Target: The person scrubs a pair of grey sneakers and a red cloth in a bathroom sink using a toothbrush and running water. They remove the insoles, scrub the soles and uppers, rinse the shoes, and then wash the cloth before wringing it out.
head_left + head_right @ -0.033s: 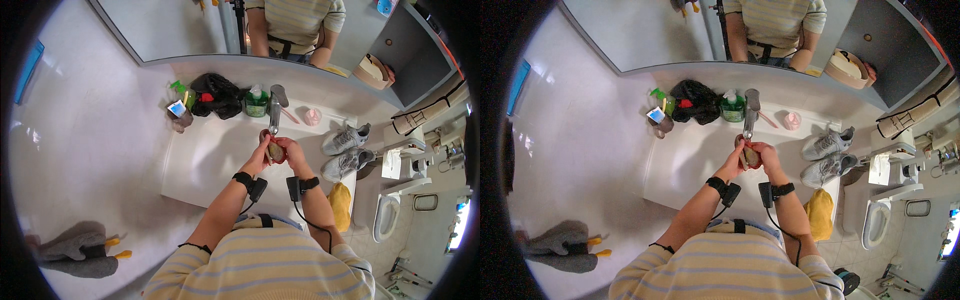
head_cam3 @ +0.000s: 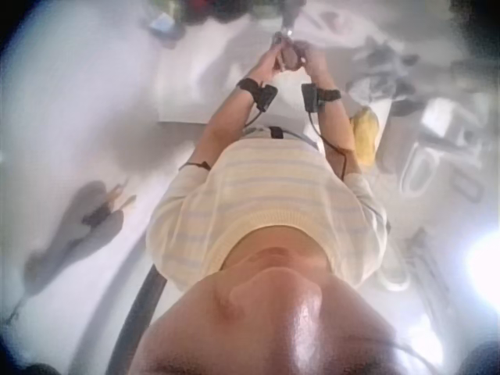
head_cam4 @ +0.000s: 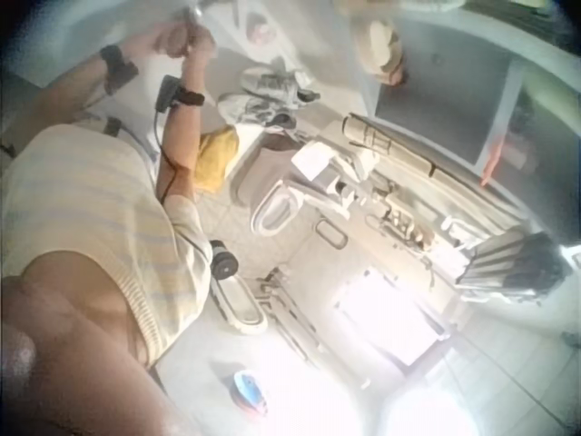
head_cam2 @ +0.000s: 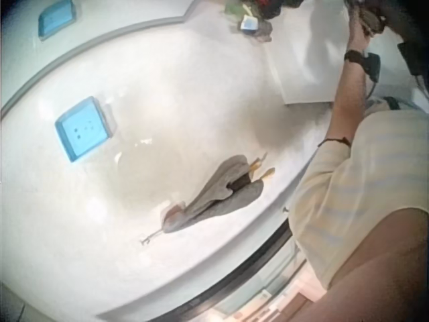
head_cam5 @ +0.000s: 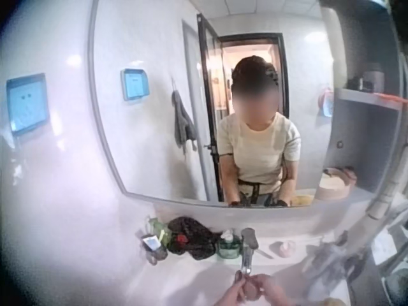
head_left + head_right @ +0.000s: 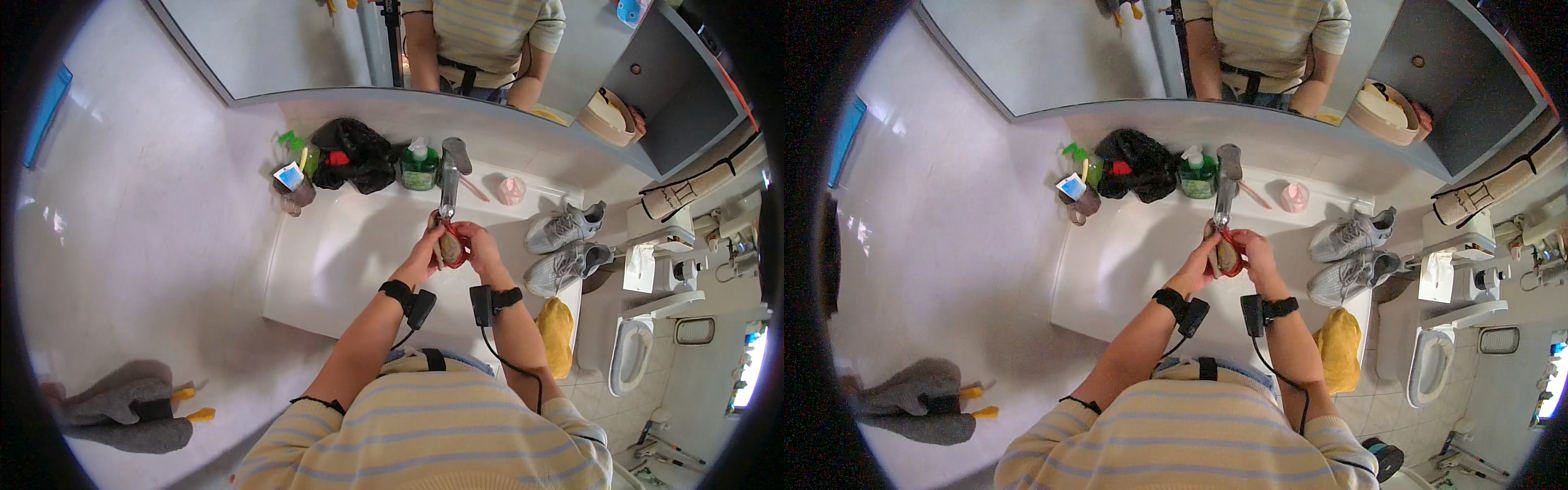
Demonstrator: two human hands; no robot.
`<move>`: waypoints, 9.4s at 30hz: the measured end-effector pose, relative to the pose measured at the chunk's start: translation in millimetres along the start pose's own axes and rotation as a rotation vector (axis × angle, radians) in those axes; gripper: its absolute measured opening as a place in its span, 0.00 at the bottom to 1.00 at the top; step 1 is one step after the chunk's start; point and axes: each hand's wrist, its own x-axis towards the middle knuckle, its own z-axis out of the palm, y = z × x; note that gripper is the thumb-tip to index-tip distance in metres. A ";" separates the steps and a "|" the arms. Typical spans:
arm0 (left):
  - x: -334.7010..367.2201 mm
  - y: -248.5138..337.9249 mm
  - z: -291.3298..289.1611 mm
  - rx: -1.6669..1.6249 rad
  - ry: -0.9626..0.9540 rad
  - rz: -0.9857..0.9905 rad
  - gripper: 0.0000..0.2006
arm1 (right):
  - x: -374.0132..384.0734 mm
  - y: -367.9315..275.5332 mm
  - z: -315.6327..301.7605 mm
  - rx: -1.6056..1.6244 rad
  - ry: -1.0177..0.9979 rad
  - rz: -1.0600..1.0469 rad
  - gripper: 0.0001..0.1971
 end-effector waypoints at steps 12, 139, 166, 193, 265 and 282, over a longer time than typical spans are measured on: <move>2.2 -7.1 13.0 -0.303 0.058 0.060 0.25 | 3.4 -11.3 13.9 -0.573 0.285 -0.847 0.11; -4.6 -15.6 -2.2 -0.303 -0.046 0.142 0.19 | 0.2 37.1 -9.9 -0.798 0.220 -0.610 0.11; -10.8 -13.6 -10.5 -0.338 -0.083 0.157 0.19 | -9.1 71.3 -62.3 -0.126 -0.037 -0.278 0.10; 4.3 -16.8 -3.5 -0.164 0.227 0.244 0.16 | -3.1 63.1 -5.9 -0.702 0.145 -0.433 0.11; -6.0 -17.6 -13.9 -0.425 -0.306 0.209 0.19 | -11.6 38.9 4.4 -0.555 -0.033 -0.613 0.09; -4.4 -16.2 -14.3 -0.002 -0.133 0.079 0.19 | 2.6 32.4 -8.0 -0.950 -0.141 -0.539 0.23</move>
